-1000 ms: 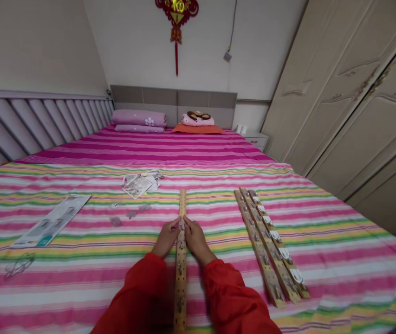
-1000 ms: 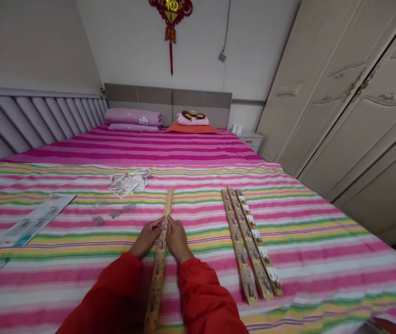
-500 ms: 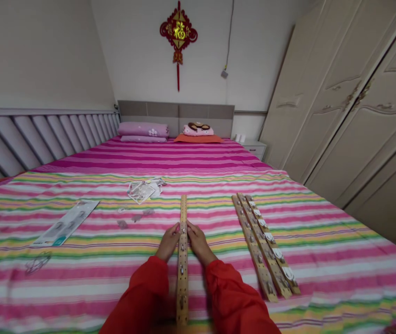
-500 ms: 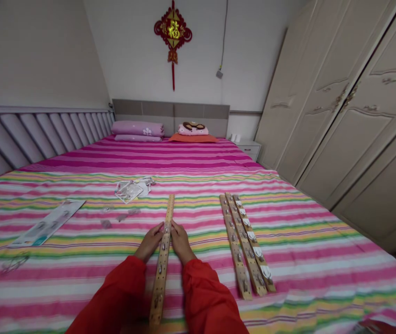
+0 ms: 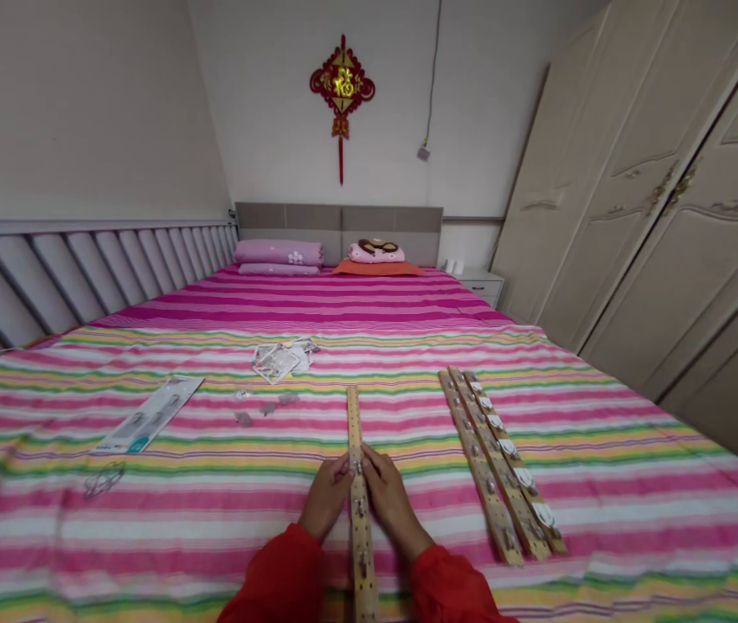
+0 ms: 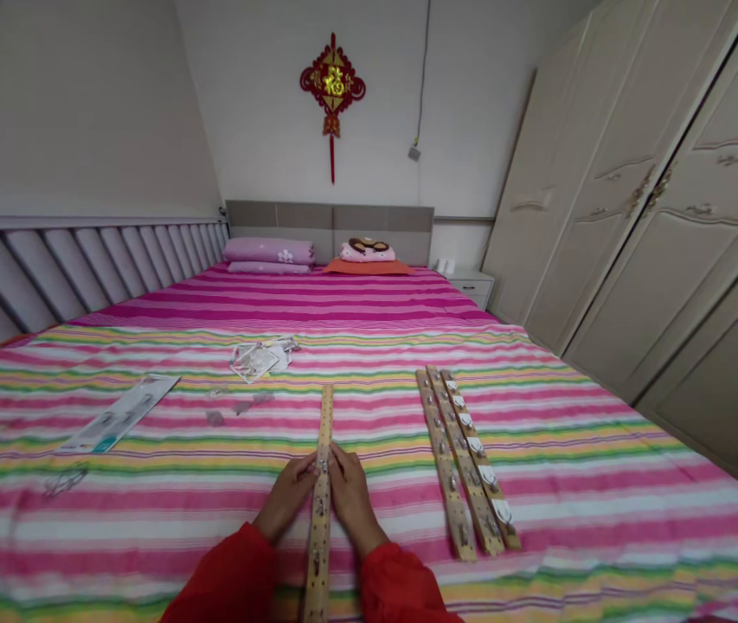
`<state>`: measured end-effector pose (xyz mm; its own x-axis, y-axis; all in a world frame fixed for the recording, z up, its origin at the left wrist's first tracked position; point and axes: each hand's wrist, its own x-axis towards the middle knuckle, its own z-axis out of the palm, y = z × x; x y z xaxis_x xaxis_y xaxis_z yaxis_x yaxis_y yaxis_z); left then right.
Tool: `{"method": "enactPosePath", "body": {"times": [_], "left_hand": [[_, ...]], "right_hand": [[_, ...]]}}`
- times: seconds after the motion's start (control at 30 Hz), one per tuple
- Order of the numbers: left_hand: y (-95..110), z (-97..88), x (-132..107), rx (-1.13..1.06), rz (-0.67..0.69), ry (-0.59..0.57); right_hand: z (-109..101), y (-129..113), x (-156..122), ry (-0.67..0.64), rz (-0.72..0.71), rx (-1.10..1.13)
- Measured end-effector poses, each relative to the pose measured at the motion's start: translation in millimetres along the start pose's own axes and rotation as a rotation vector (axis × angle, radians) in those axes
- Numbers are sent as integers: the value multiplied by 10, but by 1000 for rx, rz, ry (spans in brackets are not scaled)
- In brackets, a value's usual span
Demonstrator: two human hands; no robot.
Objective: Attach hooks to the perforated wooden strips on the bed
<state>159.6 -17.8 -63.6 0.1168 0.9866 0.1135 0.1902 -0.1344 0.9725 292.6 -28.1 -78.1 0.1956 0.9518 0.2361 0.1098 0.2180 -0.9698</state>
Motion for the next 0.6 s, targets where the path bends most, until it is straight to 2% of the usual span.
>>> {"method": "enactPosePath", "body": {"times": [0.07, 0.13, 0.2, 0.3, 0.33, 0.43, 0.6], "left_hand": [[20, -68, 10, -44, -72, -85], [40, -212, 97, -34, -155, -94], [63, -423, 253, 48, -146, 26], [97, -783, 549, 314, 40, 286], [104, -890, 644, 446, 110, 328], [92, -1109, 870, 822, 189, 372], [0, -1168, 1063, 1068, 121, 384]], "right_hand": [[-7, 22, -12, 50, 38, 31], [-2, 45, -6, 91, 103, 99], [9, 54, 1, 95, 168, 179], [18, 27, -6, 71, 206, 252], [18, 10, -11, 64, 206, 263], [11, -30, -26, 51, 207, 282], [5, -11, -26, 41, 202, 300]]}}
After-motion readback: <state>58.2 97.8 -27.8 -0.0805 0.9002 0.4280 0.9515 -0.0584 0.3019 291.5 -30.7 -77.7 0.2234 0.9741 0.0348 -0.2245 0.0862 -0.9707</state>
